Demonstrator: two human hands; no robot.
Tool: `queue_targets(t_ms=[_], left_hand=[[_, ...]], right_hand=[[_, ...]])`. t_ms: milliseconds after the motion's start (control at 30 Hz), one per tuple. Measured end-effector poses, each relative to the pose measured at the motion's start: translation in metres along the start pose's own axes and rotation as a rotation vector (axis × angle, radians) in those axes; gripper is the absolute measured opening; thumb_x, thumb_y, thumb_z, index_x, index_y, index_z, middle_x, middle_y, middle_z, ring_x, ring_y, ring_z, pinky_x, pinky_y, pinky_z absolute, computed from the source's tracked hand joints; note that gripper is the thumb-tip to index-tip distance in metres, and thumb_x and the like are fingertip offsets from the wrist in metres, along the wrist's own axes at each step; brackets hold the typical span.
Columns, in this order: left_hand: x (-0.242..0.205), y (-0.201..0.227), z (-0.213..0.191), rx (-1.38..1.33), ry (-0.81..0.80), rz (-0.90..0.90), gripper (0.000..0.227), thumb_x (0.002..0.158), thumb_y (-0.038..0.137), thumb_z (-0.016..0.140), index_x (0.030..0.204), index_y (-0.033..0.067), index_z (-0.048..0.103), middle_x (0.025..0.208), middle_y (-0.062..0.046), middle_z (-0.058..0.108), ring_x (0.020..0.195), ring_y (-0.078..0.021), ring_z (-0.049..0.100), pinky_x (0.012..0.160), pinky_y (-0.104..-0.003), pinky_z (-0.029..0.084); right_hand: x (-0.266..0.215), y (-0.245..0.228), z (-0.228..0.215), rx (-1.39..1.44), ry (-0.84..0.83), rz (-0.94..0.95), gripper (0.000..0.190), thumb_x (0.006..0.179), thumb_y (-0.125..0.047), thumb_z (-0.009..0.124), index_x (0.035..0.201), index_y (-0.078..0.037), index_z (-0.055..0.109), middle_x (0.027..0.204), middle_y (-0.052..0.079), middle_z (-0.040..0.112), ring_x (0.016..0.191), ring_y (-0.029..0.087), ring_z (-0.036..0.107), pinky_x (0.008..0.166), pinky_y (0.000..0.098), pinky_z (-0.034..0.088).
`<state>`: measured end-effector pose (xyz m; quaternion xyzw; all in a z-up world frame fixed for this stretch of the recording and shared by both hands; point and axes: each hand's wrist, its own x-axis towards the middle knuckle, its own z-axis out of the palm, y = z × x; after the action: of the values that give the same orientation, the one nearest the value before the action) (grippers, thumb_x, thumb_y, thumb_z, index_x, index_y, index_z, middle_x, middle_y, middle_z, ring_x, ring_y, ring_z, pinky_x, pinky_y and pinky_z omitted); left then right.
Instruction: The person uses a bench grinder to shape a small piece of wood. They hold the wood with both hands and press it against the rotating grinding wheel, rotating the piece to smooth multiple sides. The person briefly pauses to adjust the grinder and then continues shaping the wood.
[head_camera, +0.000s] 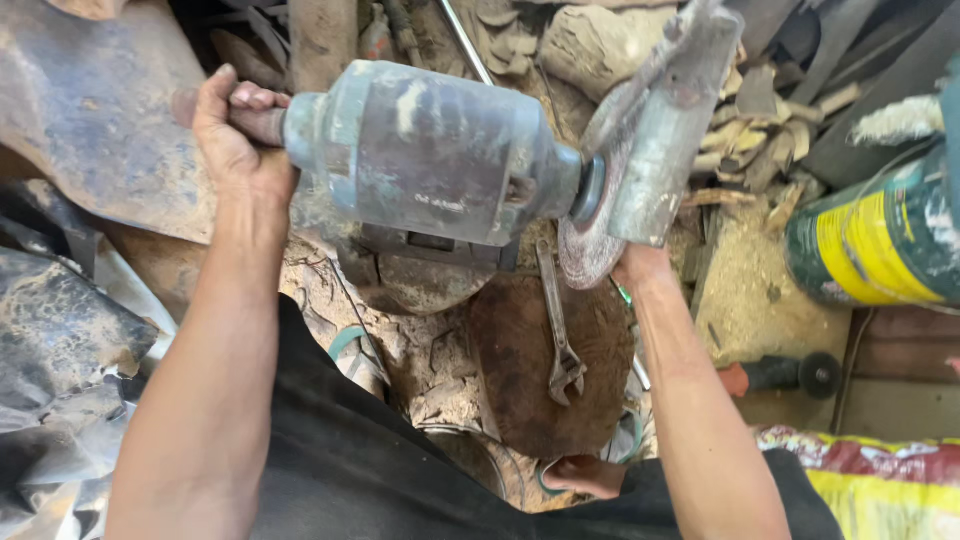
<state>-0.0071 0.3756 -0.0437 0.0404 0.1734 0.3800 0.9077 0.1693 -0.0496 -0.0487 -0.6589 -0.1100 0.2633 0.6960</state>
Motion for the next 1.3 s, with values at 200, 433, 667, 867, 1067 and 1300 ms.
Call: queue_targets(t_ms=[200, 433, 667, 867, 1067, 1300], left_hand=[[-0.078, -0.017, 0.029, 0.615, 0.267, 0.035, 0.051, 0.099, 0.055, 0.060, 0.112, 0.0062, 0.053, 0.103, -0.011, 0.061, 0.088, -0.0219, 0.066, 0.092, -0.045, 0.057], [-0.243, -0.124, -0.017, 1.220, 0.022, -0.081, 0.046, 0.102, 0.036, 0.058, 0.137, 0.0137, 0.037, 0.117, -0.003, 0.052, 0.093, -0.0184, 0.062, 0.084, -0.039, 0.052], [-0.235, -0.190, -0.017, 1.244, 0.006, -0.842, 0.031, 0.102, 0.032, 0.046, 0.122, 0.0102, 0.056, 0.099, -0.011, 0.069, 0.088, -0.0211, 0.067, 0.079, -0.038, 0.055], [-0.199, -0.227, -0.026, 1.057, -0.001, -0.949, 0.037, 0.109, 0.034, 0.038, 0.110, 0.0003, 0.054, 0.098, -0.018, 0.069, 0.086, -0.0251, 0.069, 0.085, -0.041, 0.061], [-0.166, -0.272, -0.033, 0.822, -0.055, -0.895, 0.041, 0.108, 0.036, 0.037, 0.113, 0.0028, 0.059, 0.095, -0.014, 0.069, 0.076, -0.0193, 0.068, 0.082, -0.042, 0.063], [-0.138, -0.317, -0.045, 0.682, 0.001, -0.666, 0.036, 0.105, 0.031, 0.046, 0.118, 0.0018, 0.063, 0.103, -0.012, 0.071, 0.083, -0.0215, 0.069, 0.069, -0.044, 0.059]], right_hand=[[-0.047, 0.054, -0.014, -0.999, 0.078, -0.409, 0.036, 0.097, -0.009, 0.060, 0.133, -0.002, 0.059, 0.136, 0.024, 0.062, 0.130, 0.035, 0.055, 0.115, 0.0483, 0.045], [-0.097, 0.119, -0.033, -2.085, -1.130, -0.537, 0.088, 0.069, -0.010, 0.075, 0.151, -0.027, 0.046, 0.164, 0.004, 0.027, 0.150, 0.030, 0.029, 0.115, 0.0478, 0.029], [-0.088, 0.128, -0.048, -1.934, -1.235, -0.592, 0.038, 0.090, -0.017, 0.068, 0.127, -0.024, 0.064, 0.139, -0.001, 0.056, 0.139, 0.025, 0.045, 0.119, 0.0478, 0.028], [-0.116, 0.082, -0.064, -1.902, -0.813, -0.206, 0.032, 0.090, -0.016, 0.067, 0.122, -0.016, 0.065, 0.103, 0.009, 0.072, 0.098, 0.024, 0.067, 0.095, 0.0439, 0.051], [-0.142, 0.004, -0.043, -0.691, 0.176, 0.330, 0.028, 0.096, -0.019, 0.060, 0.120, -0.008, 0.064, 0.076, 0.008, 0.070, 0.055, 0.019, 0.065, 0.052, 0.0369, 0.056], [-0.139, -0.024, 0.005, -0.440, 0.328, -0.046, 0.034, 0.104, -0.036, 0.055, 0.117, -0.005, 0.060, 0.066, 0.005, 0.063, 0.048, 0.014, 0.059, 0.043, 0.0337, 0.046]])
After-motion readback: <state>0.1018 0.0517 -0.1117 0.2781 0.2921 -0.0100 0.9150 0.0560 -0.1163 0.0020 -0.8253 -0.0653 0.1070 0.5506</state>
